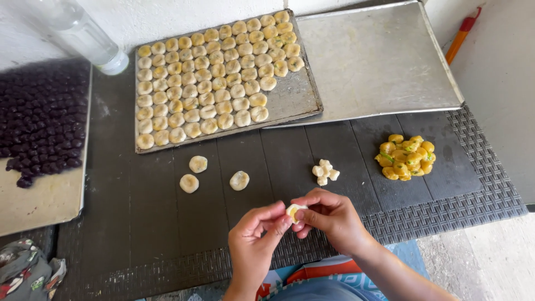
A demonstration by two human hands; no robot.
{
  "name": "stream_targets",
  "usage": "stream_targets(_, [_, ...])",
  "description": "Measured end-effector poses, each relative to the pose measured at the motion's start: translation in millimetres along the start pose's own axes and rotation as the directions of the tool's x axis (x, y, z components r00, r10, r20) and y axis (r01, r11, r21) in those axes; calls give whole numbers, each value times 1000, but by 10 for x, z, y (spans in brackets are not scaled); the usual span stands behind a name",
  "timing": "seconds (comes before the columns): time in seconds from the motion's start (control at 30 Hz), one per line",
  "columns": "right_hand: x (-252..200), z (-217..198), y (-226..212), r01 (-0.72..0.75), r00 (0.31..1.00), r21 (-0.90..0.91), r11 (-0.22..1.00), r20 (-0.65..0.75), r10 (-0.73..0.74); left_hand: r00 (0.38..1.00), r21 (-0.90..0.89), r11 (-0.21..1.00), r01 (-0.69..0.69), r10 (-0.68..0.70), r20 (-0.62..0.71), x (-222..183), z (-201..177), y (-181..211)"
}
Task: Shaping small pieces of dough and filling them with a yellow paste to make small dumplings.
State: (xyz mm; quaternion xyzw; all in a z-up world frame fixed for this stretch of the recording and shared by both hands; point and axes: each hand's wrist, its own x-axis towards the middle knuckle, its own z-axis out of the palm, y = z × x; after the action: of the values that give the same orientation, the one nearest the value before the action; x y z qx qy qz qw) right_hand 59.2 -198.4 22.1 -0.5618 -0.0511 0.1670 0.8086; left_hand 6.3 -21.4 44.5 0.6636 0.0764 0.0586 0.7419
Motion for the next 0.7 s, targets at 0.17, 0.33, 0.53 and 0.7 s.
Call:
stream_targets(0.17, [79, 122, 46, -324, 940, 100, 941, -83, 332, 900, 293, 852, -435, 422, 107, 110, -8, -53])
stream_targets(0.33, [6, 103, 79, -216, 972, -128, 968, 70, 226, 941, 258, 909, -328, 339, 1, 125, -127, -128])
stream_targets(0.53, [108, -52, 267, 480, 875, -787, 389, 397, -277, 868, 627, 602, -495, 379, 321, 149, -375, -284])
stream_targets(0.7, [16, 58, 203, 617, 734, -786, 30, 561, -382, 861, 697, 528, -485, 430, 272, 148, -249, -409])
